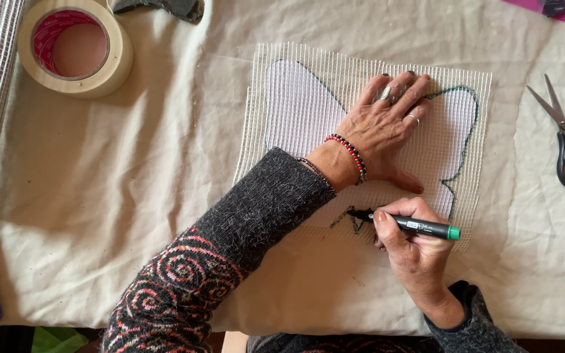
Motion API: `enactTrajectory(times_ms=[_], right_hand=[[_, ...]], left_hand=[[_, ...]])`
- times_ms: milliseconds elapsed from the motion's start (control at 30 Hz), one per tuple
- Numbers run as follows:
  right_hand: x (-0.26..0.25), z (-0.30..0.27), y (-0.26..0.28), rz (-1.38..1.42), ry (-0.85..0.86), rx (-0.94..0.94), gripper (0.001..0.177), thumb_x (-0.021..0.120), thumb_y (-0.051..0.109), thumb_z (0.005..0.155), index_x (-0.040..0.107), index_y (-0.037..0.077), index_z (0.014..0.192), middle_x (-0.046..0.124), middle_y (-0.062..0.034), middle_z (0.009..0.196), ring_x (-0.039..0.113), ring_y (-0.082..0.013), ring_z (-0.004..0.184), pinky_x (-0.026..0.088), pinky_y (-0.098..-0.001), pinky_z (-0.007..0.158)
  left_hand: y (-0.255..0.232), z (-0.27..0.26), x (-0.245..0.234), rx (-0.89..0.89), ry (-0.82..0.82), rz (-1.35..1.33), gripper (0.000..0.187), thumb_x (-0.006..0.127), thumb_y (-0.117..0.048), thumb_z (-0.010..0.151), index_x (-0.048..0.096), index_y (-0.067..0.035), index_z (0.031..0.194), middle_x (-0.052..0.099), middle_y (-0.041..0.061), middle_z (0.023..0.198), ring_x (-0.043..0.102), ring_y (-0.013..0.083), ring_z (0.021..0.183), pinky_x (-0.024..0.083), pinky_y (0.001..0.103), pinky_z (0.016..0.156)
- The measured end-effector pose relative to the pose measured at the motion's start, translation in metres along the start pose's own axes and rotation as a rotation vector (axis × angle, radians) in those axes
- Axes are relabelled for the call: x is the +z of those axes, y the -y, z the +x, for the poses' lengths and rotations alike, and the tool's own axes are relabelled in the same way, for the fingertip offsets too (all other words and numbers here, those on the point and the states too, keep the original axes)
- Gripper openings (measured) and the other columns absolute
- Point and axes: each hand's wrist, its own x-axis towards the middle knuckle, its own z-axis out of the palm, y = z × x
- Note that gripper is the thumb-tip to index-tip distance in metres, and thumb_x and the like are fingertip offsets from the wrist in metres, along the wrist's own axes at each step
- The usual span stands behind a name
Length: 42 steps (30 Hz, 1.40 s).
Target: Cutting a piece of mesh and tracing a butterfly pattern onto it using a marker.
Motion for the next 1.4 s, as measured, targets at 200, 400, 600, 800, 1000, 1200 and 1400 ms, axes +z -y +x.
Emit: enactTrajectory(times_ms=[200, 400, 600, 800, 1000, 1200, 1400], right_hand=[[-0.001, -0.003, -0.009, 0.085, -0.042, 0.03, 0.015, 0.069, 0.011, 0.1, 0.06, 0.002, 0.092, 0.064, -0.002, 0.078, 0.057, -0.0054, 0.061, 0.05, -0.0226, 0.055], [-0.002, -0.001, -0.01, 0.098, -0.048, 0.045, 0.015, 0.068, 0.012, 0.1, 0.059, 0.002, 0.093, 0.064, -0.0035, 0.077, 0.057, -0.0073, 0.059, 0.05, -0.023, 0.053], [-0.023, 0.007, 0.032, 0.268, -0.086, -0.091, 0.022, 0.062, 0.019, 0.105, 0.058, 0.0, 0.116, 0.071, -0.0108, 0.094, 0.066, -0.0139, 0.07, 0.056, -0.0284, 0.068], [-0.039, 0.016, 0.028, -0.476, -0.084, -0.412, 0.037, 0.07, 0.023, 0.094, 0.055, 0.0, 0.12, 0.07, -0.0219, 0.12, 0.071, -0.0321, 0.108, 0.058, -0.0435, 0.095], [-0.038, 0.015, 0.02, -0.789, 0.011, -0.359, 0.062, 0.088, 0.028, 0.075, 0.059, 0.005, 0.124, 0.066, -0.0198, 0.136, 0.065, -0.0393, 0.125, 0.054, -0.0449, 0.1], [-0.035, 0.016, 0.033, -0.851, 0.025, -0.242, 0.063, 0.089, 0.034, 0.073, 0.06, 0.006, 0.121, 0.068, -0.0156, 0.136, 0.066, -0.0393, 0.114, 0.054, -0.0467, 0.091], [-0.038, 0.019, 0.038, -0.902, 0.05, -0.295, 0.065, 0.09, 0.034, 0.071, 0.06, 0.005, 0.121, 0.068, -0.015, 0.136, 0.066, -0.0385, 0.116, 0.052, -0.0474, 0.098]], left_hand=[[0.0, 0.0, 0.004, -0.003, -0.007, 0.019, 0.125, 0.078, -0.082, 0.053, 0.051, 0.003, 0.14, 0.035, 0.018, 0.157, 0.027, 0.0343, 0.148, 0.018, 0.054, 0.122], [0.0, 0.0, 0.0, 0.003, 0.006, 0.017, 0.123, 0.077, -0.082, 0.055, 0.052, 0.003, 0.14, 0.036, 0.018, 0.157, 0.028, 0.034, 0.149, 0.019, 0.053, 0.123], [-0.002, 0.0, 0.001, -0.012, -0.027, 0.023, 0.121, 0.078, -0.08, 0.053, 0.053, 0.002, 0.138, 0.038, 0.018, 0.154, 0.031, 0.0344, 0.146, 0.02, 0.053, 0.122], [-0.001, 0.001, 0.0, 0.013, -0.053, 0.024, 0.125, 0.075, -0.086, 0.056, 0.05, 0.004, 0.139, 0.038, 0.022, 0.152, 0.031, 0.0365, 0.144, 0.021, 0.055, 0.12], [0.003, 0.0, 0.004, 0.063, -0.082, 0.013, 0.127, 0.075, -0.082, 0.062, 0.04, 0.002, 0.149, 0.031, 0.024, 0.159, 0.029, 0.041, 0.147, 0.025, 0.057, 0.121], [0.021, -0.027, -0.029, 0.304, -0.045, -0.118, 0.107, 0.092, -0.049, 0.065, 0.046, -0.003, 0.15, 0.025, 0.022, 0.162, 0.024, 0.0451, 0.15, 0.022, 0.062, 0.122], [0.051, -0.08, -0.062, 0.264, 0.256, -0.242, 0.06, 0.086, -0.038, 0.074, 0.075, -0.019, 0.129, 0.041, 0.006, 0.162, 0.033, 0.0301, 0.152, 0.026, 0.05, 0.129]])
